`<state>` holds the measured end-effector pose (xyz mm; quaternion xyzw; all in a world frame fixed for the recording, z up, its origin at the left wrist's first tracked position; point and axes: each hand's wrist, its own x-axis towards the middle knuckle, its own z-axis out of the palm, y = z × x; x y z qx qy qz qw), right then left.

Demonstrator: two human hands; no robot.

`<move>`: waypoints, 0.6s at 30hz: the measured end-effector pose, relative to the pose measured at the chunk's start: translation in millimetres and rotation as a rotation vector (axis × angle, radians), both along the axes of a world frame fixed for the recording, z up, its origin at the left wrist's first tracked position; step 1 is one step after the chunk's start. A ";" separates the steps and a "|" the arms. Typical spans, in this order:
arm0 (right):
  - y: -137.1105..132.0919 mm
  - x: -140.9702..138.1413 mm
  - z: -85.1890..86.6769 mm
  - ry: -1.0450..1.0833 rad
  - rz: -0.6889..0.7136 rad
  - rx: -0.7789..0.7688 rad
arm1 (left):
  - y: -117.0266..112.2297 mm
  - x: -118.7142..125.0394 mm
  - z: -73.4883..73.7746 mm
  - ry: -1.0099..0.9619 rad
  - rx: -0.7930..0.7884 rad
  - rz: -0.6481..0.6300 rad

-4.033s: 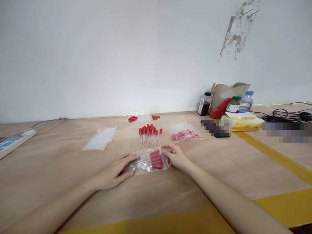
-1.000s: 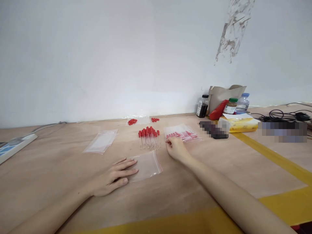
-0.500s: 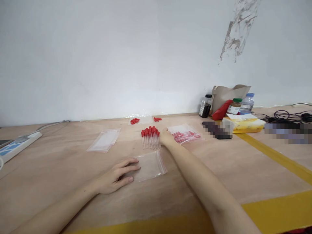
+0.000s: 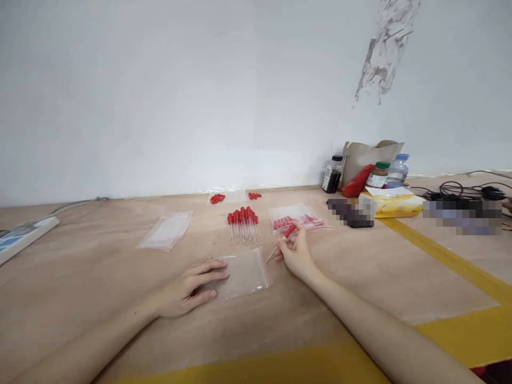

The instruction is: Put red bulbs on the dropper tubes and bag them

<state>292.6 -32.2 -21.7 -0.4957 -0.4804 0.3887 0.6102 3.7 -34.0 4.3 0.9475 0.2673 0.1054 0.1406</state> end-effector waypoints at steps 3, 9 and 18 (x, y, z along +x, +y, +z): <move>1.9 -6.1 -0.9 0.021 0.023 -0.002 | 0.3 -0.1 0.2 0.000 0.005 -0.004; -3.1 0.3 0.2 0.137 0.205 -0.142 | -0.6 0.4 1.6 -0.015 -0.016 -0.010; -7.2 22.1 7.8 -0.113 0.541 -0.201 | -1.0 1.1 2.8 0.002 -0.016 -0.012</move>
